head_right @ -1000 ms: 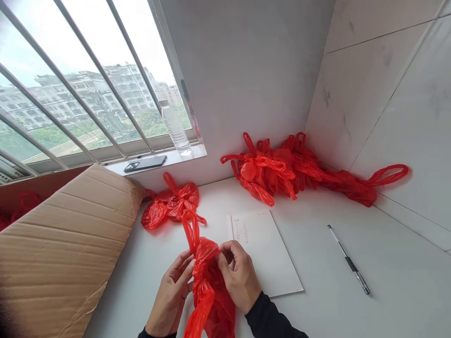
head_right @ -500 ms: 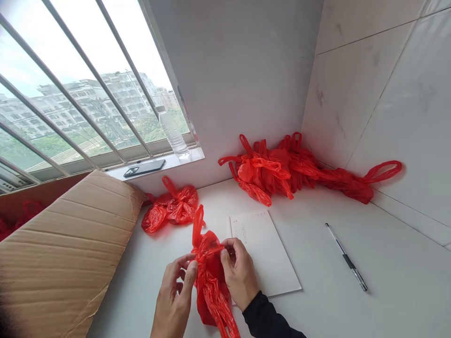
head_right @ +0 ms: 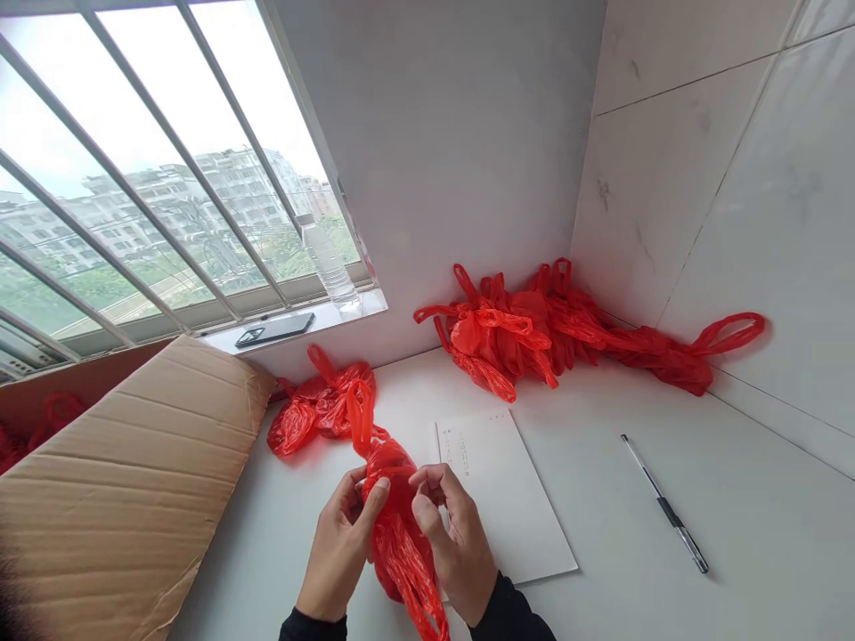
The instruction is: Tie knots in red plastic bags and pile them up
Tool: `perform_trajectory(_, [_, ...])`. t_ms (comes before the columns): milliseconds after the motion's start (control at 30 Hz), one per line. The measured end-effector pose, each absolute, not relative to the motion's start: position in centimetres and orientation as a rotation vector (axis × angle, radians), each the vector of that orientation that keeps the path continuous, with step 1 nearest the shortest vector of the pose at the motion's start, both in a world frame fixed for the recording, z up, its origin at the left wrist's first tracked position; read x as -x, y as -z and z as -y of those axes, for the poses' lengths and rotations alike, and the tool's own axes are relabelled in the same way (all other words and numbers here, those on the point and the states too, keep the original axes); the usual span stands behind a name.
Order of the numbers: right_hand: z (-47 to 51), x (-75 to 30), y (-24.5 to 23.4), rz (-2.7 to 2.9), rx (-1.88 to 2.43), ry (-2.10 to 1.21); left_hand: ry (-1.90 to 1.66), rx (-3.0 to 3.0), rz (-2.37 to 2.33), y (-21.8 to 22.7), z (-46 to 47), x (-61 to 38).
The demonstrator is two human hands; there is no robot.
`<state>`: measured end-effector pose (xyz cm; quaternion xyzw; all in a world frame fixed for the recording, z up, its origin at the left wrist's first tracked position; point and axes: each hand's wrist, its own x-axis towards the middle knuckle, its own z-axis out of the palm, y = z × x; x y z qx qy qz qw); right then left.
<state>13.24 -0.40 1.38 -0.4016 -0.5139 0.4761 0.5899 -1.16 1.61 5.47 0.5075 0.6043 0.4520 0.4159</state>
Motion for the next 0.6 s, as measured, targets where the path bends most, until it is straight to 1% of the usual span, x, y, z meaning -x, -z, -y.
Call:
perform_trajectory(100, [1.3,-13.0,-2.1,1.389,0.793,-1.066,-1.160,-1.029,-1.445,-5.4,-2.2,1.2])
perform_trajectory(167, [1.7,-12.5,-2.3,1.457,0.827,-1.020,-1.150,-0.956,-1.464,-5.4,-2.6,1.2])
perform_trajectory(333, [2.1,-11.4,-2.0,1.567,1.017,-0.893,-1.122,-0.999,-1.552,-5.9,-3.1,1.4])
perform_trajectory(500, [1.8,-11.1,-1.0,1.694,1.005,-0.857,-1.167,-0.919,-1.541,-5.2,-3.5,2.2])
perform_trajectory(600, [1.3,-11.2,-0.6,1.679,0.965,-0.838,-1.215,-0.987,-1.535,-4.6,-3.7,3.0])
